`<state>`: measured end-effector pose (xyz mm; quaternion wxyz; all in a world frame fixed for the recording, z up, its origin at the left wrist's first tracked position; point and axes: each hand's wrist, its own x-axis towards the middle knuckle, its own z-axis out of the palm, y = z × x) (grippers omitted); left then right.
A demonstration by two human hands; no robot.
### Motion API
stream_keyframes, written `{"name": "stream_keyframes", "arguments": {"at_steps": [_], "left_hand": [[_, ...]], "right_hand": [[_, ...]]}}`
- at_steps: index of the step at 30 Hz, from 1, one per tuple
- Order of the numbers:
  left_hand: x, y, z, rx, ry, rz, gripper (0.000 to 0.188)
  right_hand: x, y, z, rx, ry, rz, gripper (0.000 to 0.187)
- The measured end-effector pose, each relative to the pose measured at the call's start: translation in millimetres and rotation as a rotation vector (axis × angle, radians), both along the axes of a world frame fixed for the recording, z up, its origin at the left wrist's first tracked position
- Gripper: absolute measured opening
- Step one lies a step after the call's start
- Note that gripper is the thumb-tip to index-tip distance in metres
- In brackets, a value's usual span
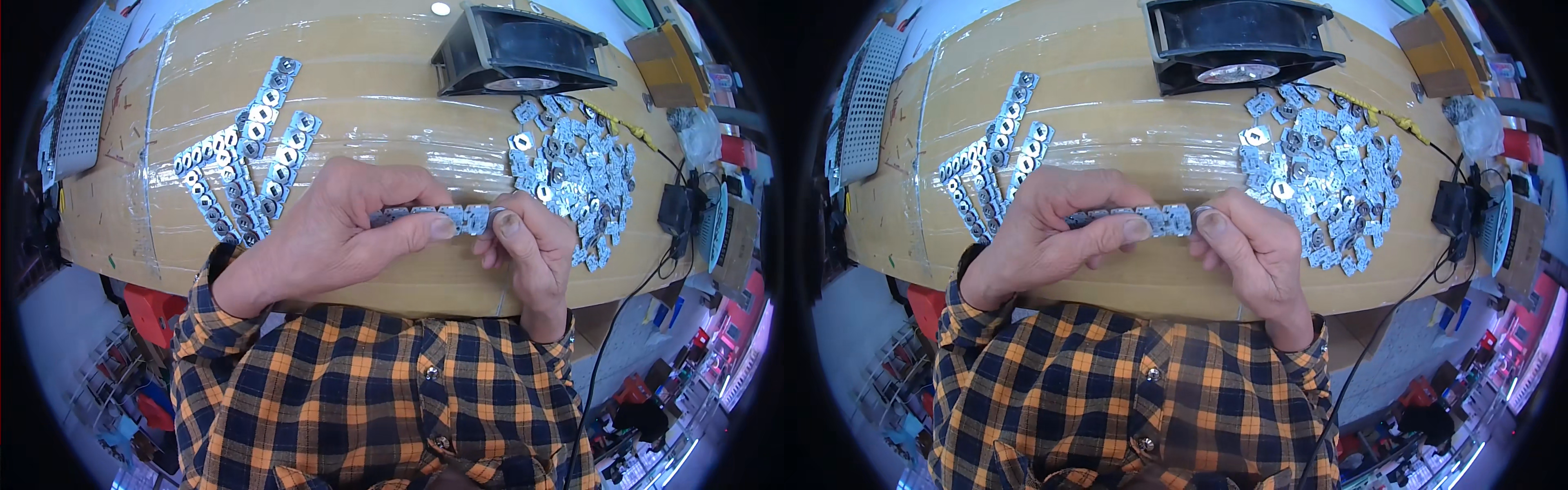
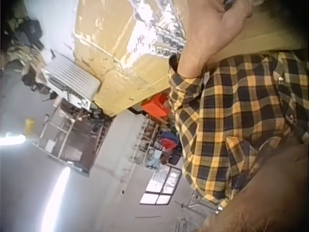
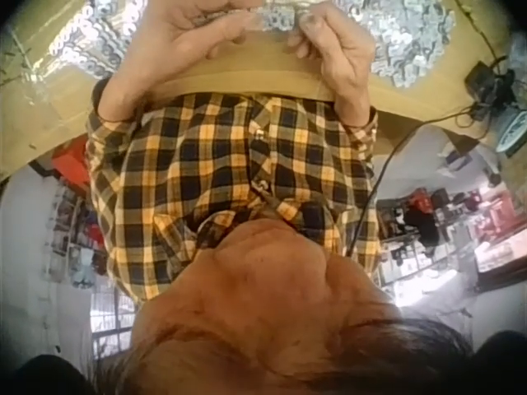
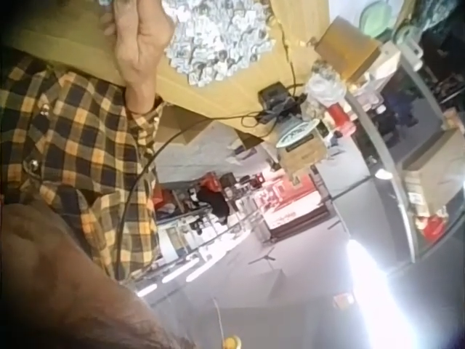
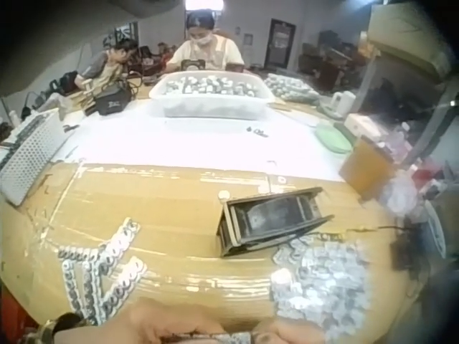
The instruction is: Manually attaching small LED components onto metallic strips at a factory workbench.
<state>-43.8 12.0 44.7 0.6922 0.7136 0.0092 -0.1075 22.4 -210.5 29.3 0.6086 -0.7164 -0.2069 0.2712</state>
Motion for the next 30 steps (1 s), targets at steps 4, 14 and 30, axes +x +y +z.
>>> {"name": "stream_keyframes", "arguments": {"at_steps": [4, 14, 30], "left_hand": [[9, 6, 2, 0.011, 0.108, -0.108, 0.015], [33, 8, -10, -0.122, 0.252, -0.209, 0.018], [28, -7, -28, 0.308, -0.529, 0.06, 0.021]], "right_hand": [[4, -3, -5, 0.052, -0.037, 0.08, 0.03], [4, 5, -3, -0.095, -0.051, 0.087, 0.032], [4, 20, -7, 0.107, 0.379, -0.24, 0.029]]}}
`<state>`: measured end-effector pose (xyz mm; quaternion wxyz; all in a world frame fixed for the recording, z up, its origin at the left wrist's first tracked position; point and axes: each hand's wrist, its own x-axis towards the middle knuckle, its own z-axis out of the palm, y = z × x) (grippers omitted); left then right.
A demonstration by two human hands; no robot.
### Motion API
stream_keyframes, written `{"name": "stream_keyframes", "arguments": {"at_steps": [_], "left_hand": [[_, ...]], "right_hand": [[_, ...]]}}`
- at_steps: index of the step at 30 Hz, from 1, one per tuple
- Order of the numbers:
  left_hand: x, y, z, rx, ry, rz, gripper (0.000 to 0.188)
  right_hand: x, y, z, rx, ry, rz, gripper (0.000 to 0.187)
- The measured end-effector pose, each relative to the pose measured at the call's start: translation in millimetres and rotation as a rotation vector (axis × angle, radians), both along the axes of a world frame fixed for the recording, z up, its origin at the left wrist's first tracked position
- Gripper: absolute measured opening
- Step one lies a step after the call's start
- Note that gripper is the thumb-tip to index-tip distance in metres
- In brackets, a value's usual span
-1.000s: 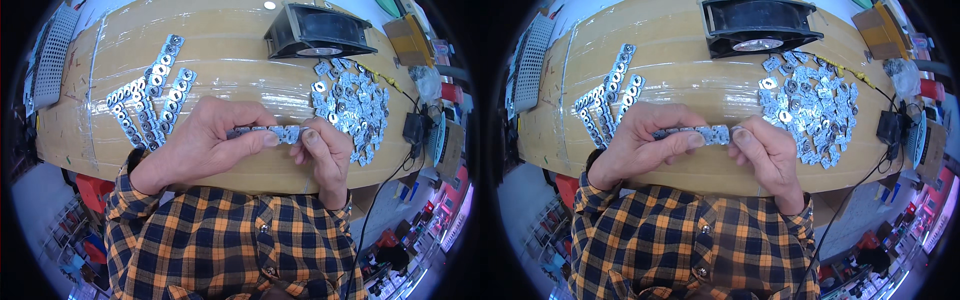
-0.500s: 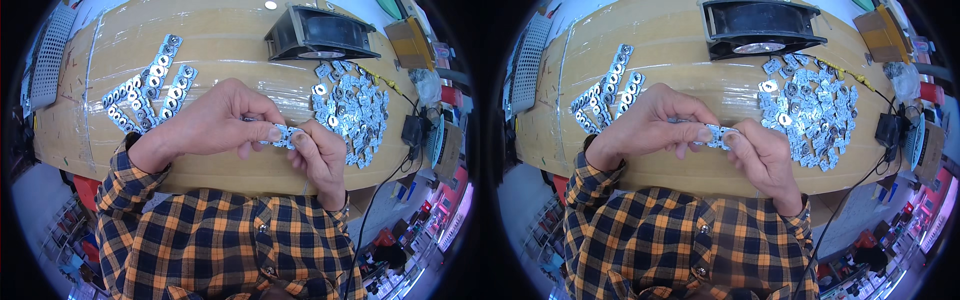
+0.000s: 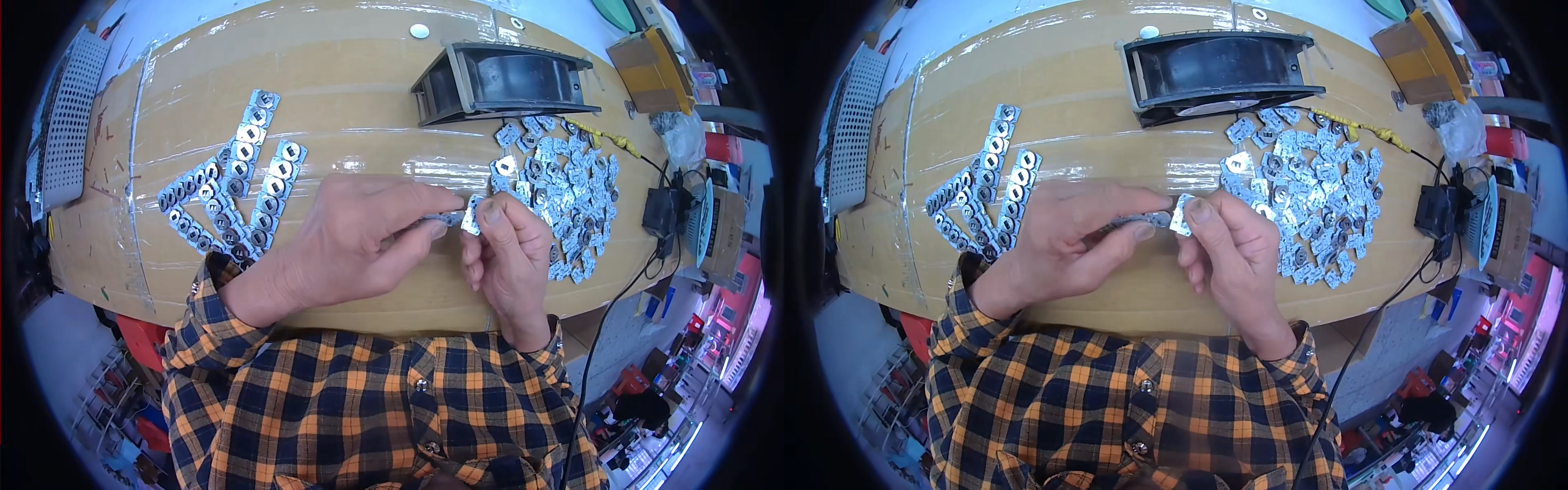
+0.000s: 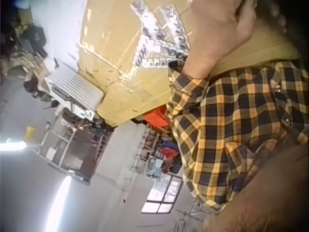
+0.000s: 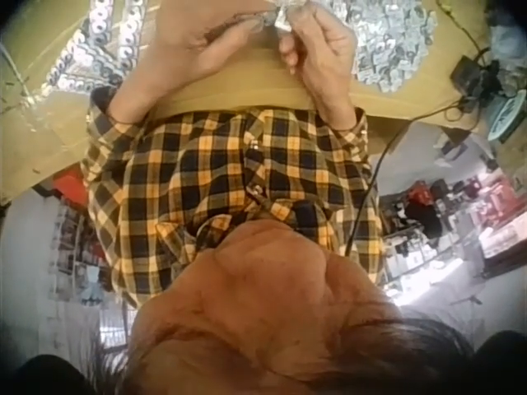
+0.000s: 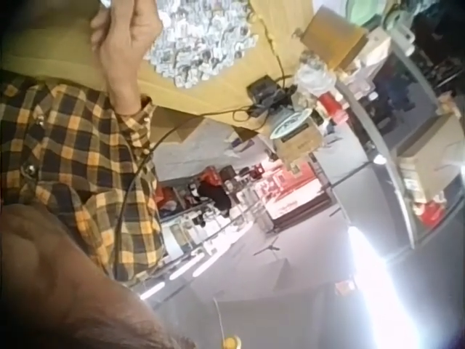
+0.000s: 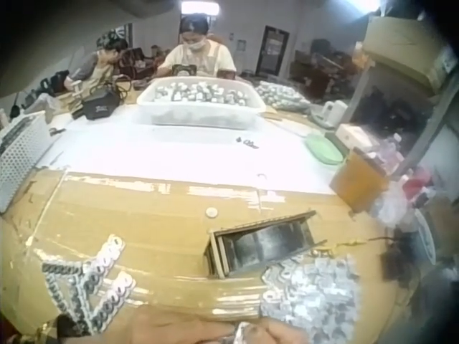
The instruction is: Manually attaching small LED components onto metallic strips at a factory workbench.
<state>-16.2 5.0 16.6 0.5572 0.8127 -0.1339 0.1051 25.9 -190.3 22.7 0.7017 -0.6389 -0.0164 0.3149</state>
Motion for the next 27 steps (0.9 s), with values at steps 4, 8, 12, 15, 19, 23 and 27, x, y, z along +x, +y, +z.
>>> {"name": "stream_keyframes", "arguments": {"at_steps": [4, 8, 12, 15, 19, 23, 27], "left_hand": [[-0.5, 0.3, 1.8, 0.127, -0.086, 0.03, 0.029], [-2.4, -1.2, -3.2, 0.214, -0.174, 0.081, 0.03], [-2.9, -3.7, -3.3, 0.2, -0.179, 0.099, 0.028], [-2.4, -2.3, -0.8, 0.193, -0.154, 0.091, 0.029], [-3.2, -3.6, 0.4, 0.117, -0.125, 0.14, 0.024], [-4.8, -4.1, 2.7, 0.183, -0.163, 0.082, 0.015], [-3.8, -2.0, 0.1, 0.174, -0.129, 0.02, 0.012]], "right_hand": [[1.0, 1.5, 1.6, -0.066, -0.098, 0.009, 0.031], [0.9, 0.7, -0.9, -0.138, -0.199, 0.077, 0.032], [2.1, 0.6, 2.3, -0.155, -0.183, 0.078, 0.032], [0.3, 2.6, 1.5, -0.121, -0.118, 0.03, 0.032], [-0.6, 2.4, -0.3, -0.112, -0.108, 0.022, 0.031], [-1.9, 1.2, -2.5, -0.093, -0.112, -0.006, 0.03], [-4.0, 0.2, -1.2, -0.168, -0.229, -0.05, 0.031]]}}
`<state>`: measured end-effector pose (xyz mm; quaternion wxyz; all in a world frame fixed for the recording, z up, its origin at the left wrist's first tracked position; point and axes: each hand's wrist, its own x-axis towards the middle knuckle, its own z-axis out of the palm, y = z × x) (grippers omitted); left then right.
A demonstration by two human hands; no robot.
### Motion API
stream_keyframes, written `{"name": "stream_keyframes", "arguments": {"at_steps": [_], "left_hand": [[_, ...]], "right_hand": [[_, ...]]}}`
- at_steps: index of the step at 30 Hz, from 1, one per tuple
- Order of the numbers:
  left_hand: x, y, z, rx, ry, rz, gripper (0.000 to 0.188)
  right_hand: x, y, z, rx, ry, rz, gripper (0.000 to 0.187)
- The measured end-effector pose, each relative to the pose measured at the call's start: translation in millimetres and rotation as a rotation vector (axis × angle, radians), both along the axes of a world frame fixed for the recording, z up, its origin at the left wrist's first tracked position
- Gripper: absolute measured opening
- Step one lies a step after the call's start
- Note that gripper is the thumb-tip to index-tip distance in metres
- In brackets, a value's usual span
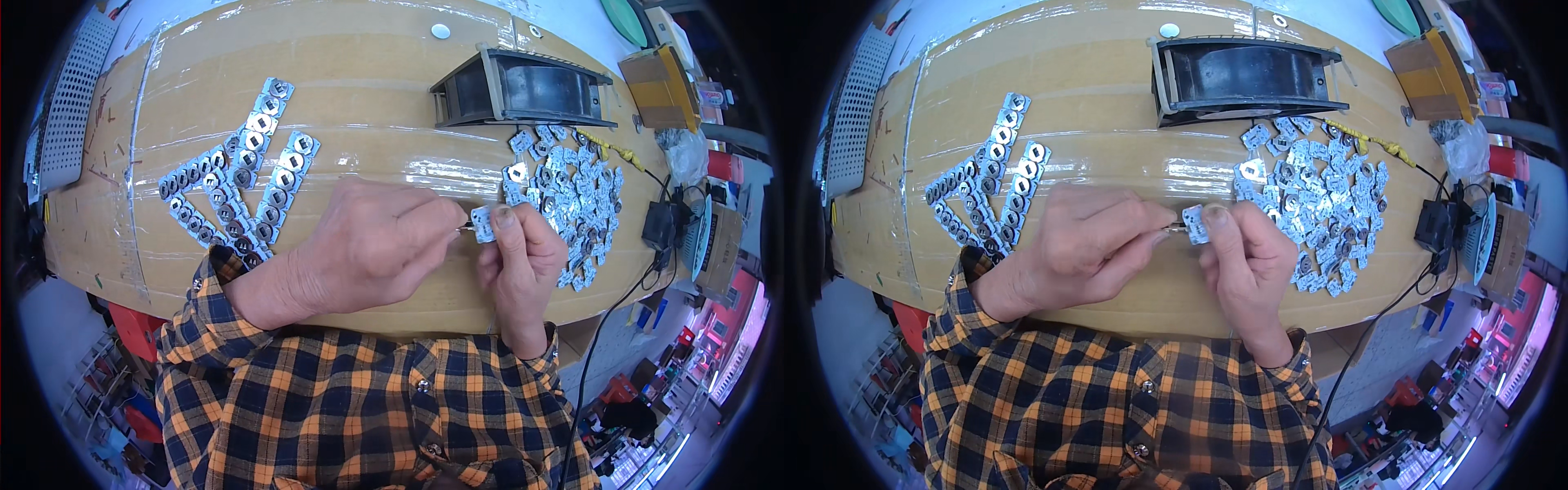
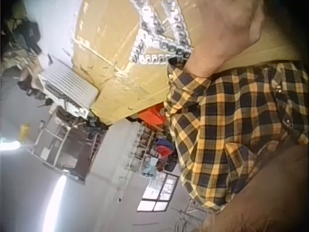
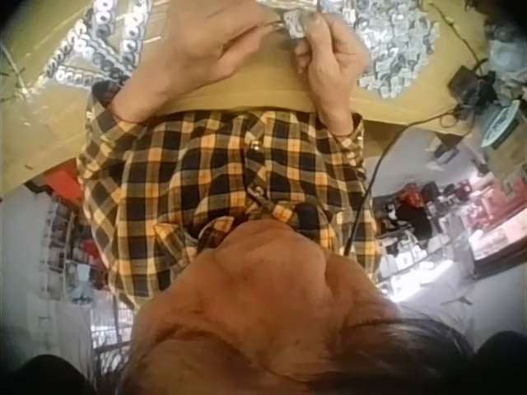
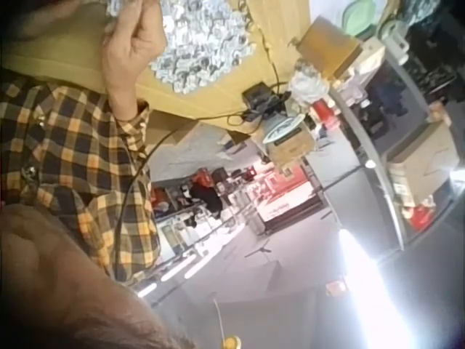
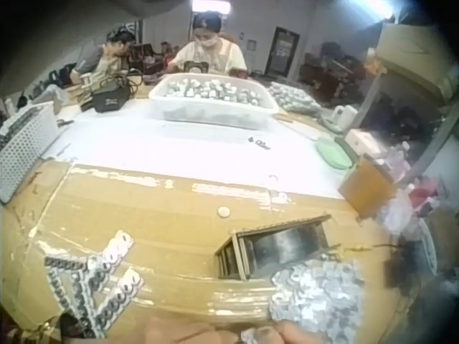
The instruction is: Manually attaching small LED components onto metallic strips at a factory workbench.
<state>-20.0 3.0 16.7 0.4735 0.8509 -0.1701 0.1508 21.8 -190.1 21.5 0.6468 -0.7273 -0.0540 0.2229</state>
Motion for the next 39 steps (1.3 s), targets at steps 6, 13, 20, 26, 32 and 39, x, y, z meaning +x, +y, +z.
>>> {"name": "stream_keyframes", "arguments": {"at_steps": [6, 13, 20, 26, 32, 39], "left_hand": [[3, -1, -5, -0.349, 0.261, -0.045, 0.013], [-2, 7, 5, -0.643, 0.631, -0.174, 0.011], [0, 12, 8, -0.538, 0.539, -0.21, 0.01], [-1, 7, -1, -0.641, 0.628, -0.092, 0.011], [-2, 8, -3, -0.88, 0.727, -0.141, 0.013], [2, 11, 1, -1.101, 0.817, -0.229, 0.016]], "right_hand": [[15, -12, 1, -0.52, -0.864, 0.077, 0.028], [12, -11, 21, -0.161, -0.31, 0.334, 0.03], [15, -14, 16, -0.139, -0.325, 0.486, 0.03], [11, -9, 11, -0.273, -0.48, 0.474, 0.027], [5, -3, 17, -0.165, -0.16, 0.396, 0.027], [5, 0, 3, 0.593, 0.646, 0.114, 0.028]]}}
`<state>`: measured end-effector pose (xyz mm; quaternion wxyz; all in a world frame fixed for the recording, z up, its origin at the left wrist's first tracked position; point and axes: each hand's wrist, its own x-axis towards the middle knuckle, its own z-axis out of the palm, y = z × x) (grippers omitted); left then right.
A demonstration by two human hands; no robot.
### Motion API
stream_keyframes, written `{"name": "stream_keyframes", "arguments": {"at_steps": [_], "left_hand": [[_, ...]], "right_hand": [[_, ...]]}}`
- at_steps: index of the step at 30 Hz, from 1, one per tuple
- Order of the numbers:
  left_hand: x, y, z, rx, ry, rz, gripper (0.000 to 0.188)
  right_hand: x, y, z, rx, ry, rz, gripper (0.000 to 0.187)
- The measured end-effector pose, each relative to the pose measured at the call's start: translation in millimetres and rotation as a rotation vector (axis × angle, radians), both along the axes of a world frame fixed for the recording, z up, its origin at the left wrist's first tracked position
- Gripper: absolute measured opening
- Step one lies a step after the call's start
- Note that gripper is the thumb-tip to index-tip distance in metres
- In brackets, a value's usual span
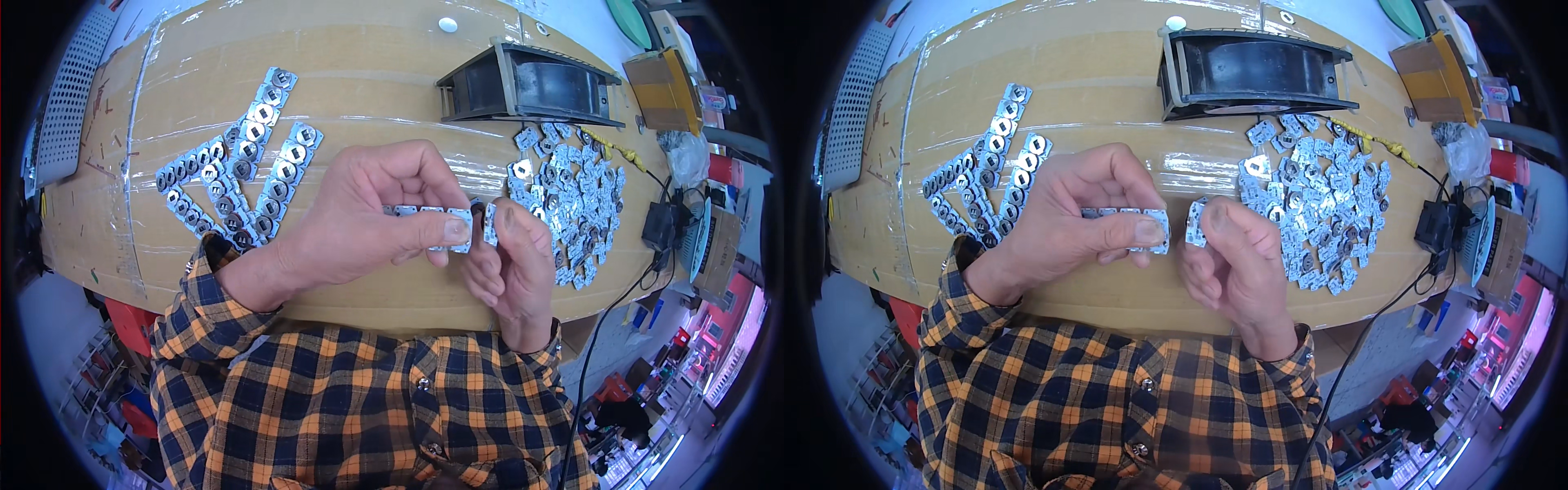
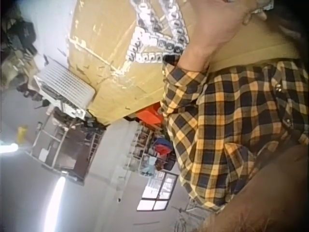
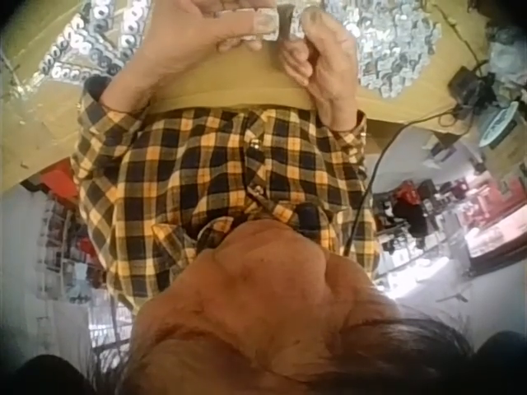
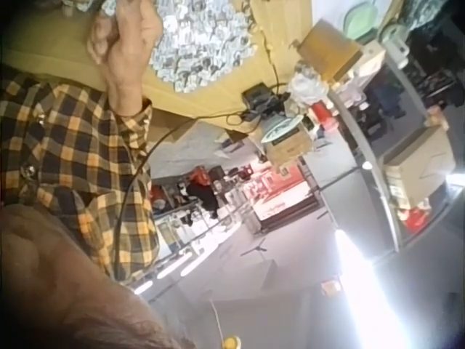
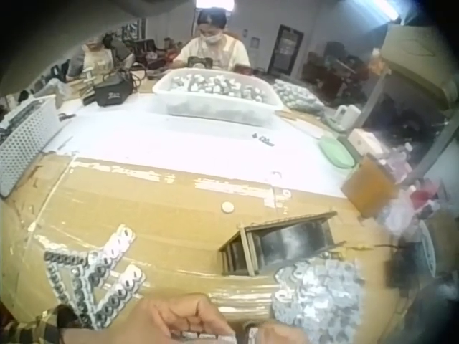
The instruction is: Manually attaching small LED components onto metallic strips at a factory workbench.
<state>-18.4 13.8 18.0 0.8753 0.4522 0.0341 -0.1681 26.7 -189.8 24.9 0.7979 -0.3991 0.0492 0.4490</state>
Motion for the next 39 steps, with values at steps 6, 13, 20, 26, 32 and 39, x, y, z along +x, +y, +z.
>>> {"name": "stream_keyframes", "arguments": {"at_steps": [6, 13, 20, 26, 32, 39], "left_hand": [[-1, -4, -3, 0.657, -0.523, 0.218, 0.012], [-2, -11, -8, 0.86, -0.73, 0.318, 0.022], [-2, -10, -1, 0.872, -0.669, 0.329, 0.023], [-2, -8, -2, 0.857, -0.797, 0.292, 0.021], [-1, -7, -2, 0.761, -0.604, 0.213, 0.019], [-3, -4, 5, 0.314, -0.051, 0.118, 0.016]], "right_hand": [[-5, 6, -1, -0.349, -0.349, -0.074, 0.029], [-3, 2, -6, -0.454, -0.623, -0.017, 0.03], [-6, 4, -4, -0.448, -0.528, -0.055, 0.029], [-7, 5, -3, -0.451, -0.497, -0.055, 0.029], [0, -4, -5, -0.911, -1.294, -0.06, 0.02], [4, -4, 11, -1.036, -1.533, -0.066, 0.014]]}}
